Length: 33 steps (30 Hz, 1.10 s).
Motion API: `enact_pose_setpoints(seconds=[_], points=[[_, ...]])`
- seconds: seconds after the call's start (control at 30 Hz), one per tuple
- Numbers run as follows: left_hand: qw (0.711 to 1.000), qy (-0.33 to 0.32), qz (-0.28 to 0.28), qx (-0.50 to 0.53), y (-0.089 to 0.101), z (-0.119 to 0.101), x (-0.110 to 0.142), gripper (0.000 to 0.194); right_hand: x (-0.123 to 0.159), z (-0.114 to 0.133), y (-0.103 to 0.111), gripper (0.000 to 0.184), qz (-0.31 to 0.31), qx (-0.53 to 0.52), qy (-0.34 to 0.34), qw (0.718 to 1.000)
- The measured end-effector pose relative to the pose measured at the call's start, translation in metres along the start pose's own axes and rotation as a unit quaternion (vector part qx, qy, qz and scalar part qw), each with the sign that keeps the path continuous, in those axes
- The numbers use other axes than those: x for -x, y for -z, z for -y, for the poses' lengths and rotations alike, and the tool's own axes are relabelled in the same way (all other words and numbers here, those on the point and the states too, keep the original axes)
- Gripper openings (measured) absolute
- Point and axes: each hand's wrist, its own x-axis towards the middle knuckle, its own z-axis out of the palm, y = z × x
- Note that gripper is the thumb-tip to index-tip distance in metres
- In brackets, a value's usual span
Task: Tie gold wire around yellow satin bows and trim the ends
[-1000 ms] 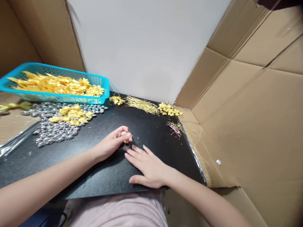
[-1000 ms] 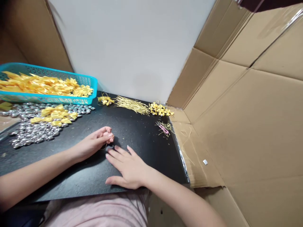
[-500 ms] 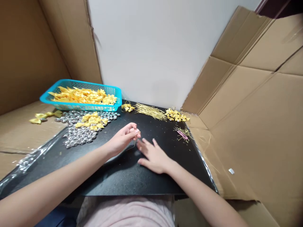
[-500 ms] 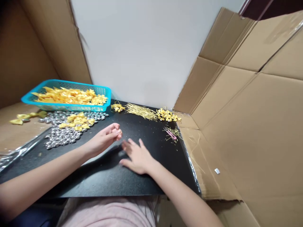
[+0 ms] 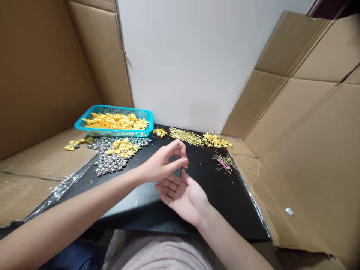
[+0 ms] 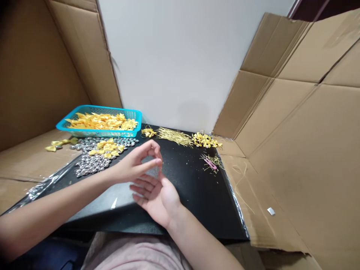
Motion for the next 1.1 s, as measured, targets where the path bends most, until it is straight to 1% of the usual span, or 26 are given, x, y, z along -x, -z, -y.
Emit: enact_pose_setpoints(seconds=[0.03, 0.1, 0.13, 0.23, 0.3, 0.43, 0.5, 0.63, 0.73, 0.8, 0.87, 0.9, 0.93, 0.97, 1.03, 1.1], points=[[0.998, -0.016, 0.014, -0.055, -0.003, 0.000, 0.006, 0.008, -0.002, 0.002, -0.003, 0.056, -0.030, -0.054, 0.029, 0.998], [0.989, -0.050, 0.039, -0.135, -0.008, 0.002, 0.019, 0.004, -0.008, 0.011, -0.003, 0.049, -0.080, -0.111, 0.072, 0.988], [0.981, -0.073, 0.040, -0.174, -0.012, 0.005, 0.025, 0.004, -0.010, 0.017, -0.001, 0.046, -0.100, -0.123, 0.079, 0.984], [0.955, -0.126, 0.043, -0.265, -0.022, 0.014, 0.040, 0.012, -0.012, 0.029, 0.007, 0.040, -0.155, -0.126, 0.083, 0.976], [0.941, -0.146, 0.053, -0.300, -0.029, 0.018, 0.048, 0.018, -0.012, 0.031, 0.011, 0.038, -0.163, -0.115, 0.107, 0.974], [0.920, -0.188, 0.060, -0.338, -0.039, 0.020, 0.061, 0.027, -0.011, 0.029, 0.017, 0.039, -0.116, -0.050, 0.129, 0.983], [0.918, -0.201, 0.074, -0.333, -0.041, 0.020, 0.067, 0.027, -0.011, 0.029, 0.019, 0.038, -0.100, -0.018, 0.133, 0.986], [0.915, -0.217, 0.119, -0.318, -0.044, 0.024, 0.076, 0.024, -0.011, 0.032, 0.019, 0.039, -0.043, 0.017, 0.141, 0.989], [0.913, -0.224, 0.139, -0.310, -0.045, 0.025, 0.080, 0.020, -0.011, 0.036, 0.017, 0.036, -0.004, 0.061, 0.165, 0.984], [0.915, -0.212, 0.151, -0.307, -0.043, 0.024, 0.083, 0.020, -0.011, 0.040, 0.018, 0.033, 0.020, 0.117, 0.196, 0.973], [0.915, -0.195, 0.177, -0.307, -0.036, 0.022, 0.087, 0.018, -0.013, 0.045, 0.021, 0.032, 0.024, 0.207, 0.245, 0.947], [0.914, -0.181, 0.188, -0.310, -0.030, 0.022, 0.088, 0.016, -0.013, 0.049, 0.024, 0.032, 0.015, 0.262, 0.274, 0.925], [0.914, -0.163, 0.196, -0.317, -0.021, 0.023, 0.090, 0.014, -0.014, 0.053, 0.028, 0.032, 0.002, 0.321, 0.301, 0.898], [0.915, -0.138, 0.191, -0.328, -0.009, 0.025, 0.091, 0.010, -0.014, 0.057, 0.032, 0.032, -0.012, 0.380, 0.325, 0.866], [0.917, -0.061, 0.141, -0.369, 0.023, 0.033, 0.093, 0.008, -0.014, 0.066, 0.041, 0.031, -0.032, 0.487, 0.359, 0.796], [0.904, 0.006, 0.055, -0.424, 0.062, 0.044, 0.095, 0.010, -0.013, 0.072, 0.048, 0.032, -0.035, 0.566, 0.365, 0.738]])
